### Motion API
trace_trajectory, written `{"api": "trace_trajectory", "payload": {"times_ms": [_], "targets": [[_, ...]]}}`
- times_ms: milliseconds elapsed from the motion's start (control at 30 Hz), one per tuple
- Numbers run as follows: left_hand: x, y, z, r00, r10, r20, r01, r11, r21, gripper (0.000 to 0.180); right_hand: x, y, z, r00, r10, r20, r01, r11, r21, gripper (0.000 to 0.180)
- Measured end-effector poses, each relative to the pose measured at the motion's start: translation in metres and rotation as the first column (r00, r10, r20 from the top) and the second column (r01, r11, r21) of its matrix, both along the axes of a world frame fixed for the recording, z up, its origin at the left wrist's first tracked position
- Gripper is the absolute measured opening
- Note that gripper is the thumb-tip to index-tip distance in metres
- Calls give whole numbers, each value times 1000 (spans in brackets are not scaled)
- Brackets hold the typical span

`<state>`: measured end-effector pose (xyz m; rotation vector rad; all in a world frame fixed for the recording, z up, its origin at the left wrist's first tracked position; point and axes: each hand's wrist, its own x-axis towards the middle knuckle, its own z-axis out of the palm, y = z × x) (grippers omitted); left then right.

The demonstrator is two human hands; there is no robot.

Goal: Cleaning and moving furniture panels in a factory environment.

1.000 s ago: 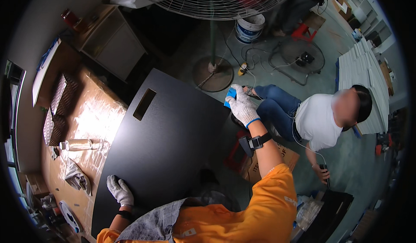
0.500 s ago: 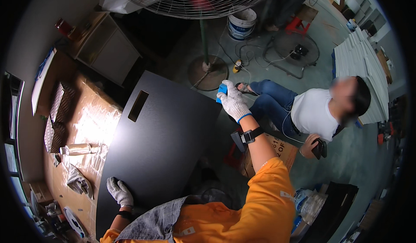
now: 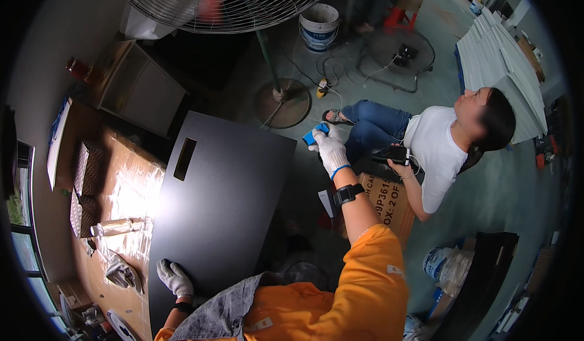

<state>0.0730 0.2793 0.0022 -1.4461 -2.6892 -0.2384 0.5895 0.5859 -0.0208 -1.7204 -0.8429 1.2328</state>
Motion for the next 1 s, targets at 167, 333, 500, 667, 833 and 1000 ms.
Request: {"api": "trace_trajectory", "payload": {"times_ms": [167,333,500,667,833,1000], "targets": [[3,0,3,1000,4,-1,-4,1000,5,43,-30,-3,-25,692,-291,-661,349,936,-47,29],[0,0,2,1000,6,-8,-6,1000,14,43,-34,4,-27,818,-336,-467,358,933,-43,25],[3,2,2,1000,18,2,-18,1000,4,44,-34,-3,-30,682,-348,-643,439,898,-19,25],[3,-1,3,1000,16,2,-16,1000,0,44,-41,-6,7,968,-215,-128,210,976,-52,40],[6,1,5,999,44,20,-44,999,-1,44,-41,-27,7,919,-324,-224,355,927,118,46],[4,4,3,1000,30,-4,-30,999,-14,43,-45,-34,8,946,-276,168,197,905,378,51]]}}
